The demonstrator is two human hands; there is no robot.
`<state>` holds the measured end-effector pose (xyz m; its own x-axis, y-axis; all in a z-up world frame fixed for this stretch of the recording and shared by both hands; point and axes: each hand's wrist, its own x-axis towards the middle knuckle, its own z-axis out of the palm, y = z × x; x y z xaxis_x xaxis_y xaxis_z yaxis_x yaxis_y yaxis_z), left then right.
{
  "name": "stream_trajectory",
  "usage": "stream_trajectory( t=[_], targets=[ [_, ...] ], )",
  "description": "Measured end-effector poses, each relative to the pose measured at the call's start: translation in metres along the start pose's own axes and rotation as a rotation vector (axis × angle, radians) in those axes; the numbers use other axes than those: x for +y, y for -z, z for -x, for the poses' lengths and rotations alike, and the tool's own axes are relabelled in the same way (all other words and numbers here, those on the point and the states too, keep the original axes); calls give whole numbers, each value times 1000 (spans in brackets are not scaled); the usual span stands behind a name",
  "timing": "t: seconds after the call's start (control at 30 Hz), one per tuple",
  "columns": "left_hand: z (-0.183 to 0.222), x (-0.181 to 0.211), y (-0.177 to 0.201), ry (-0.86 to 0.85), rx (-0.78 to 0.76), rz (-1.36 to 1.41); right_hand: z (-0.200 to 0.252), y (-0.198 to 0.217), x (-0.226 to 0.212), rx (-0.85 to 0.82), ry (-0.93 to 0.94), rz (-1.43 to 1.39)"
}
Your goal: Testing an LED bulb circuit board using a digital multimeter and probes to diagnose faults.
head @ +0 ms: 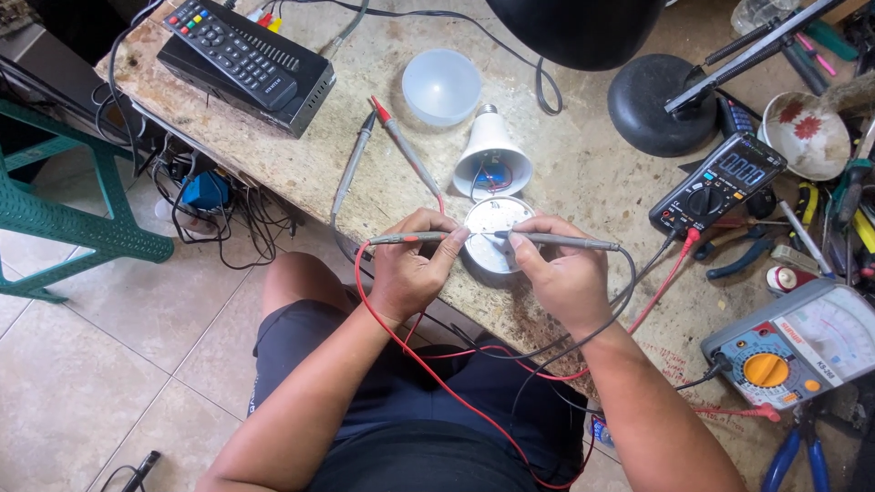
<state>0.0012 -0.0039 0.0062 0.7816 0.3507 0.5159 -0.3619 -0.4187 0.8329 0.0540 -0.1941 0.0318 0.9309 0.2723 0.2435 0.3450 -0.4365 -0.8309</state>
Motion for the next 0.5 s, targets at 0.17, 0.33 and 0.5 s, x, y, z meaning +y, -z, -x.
stream_trajectory(
  t=[0.17,0.33,0.5],
  targets=[
    [0,1,-1,4,2,3,-1,-1,1,-1,7,-24],
    [1,0,1,13,9,-3,-2,0,-2,-10,8,-6],
    [4,-9,0,13,-62,41,-3,1,11,43,-36,11]
  ],
)
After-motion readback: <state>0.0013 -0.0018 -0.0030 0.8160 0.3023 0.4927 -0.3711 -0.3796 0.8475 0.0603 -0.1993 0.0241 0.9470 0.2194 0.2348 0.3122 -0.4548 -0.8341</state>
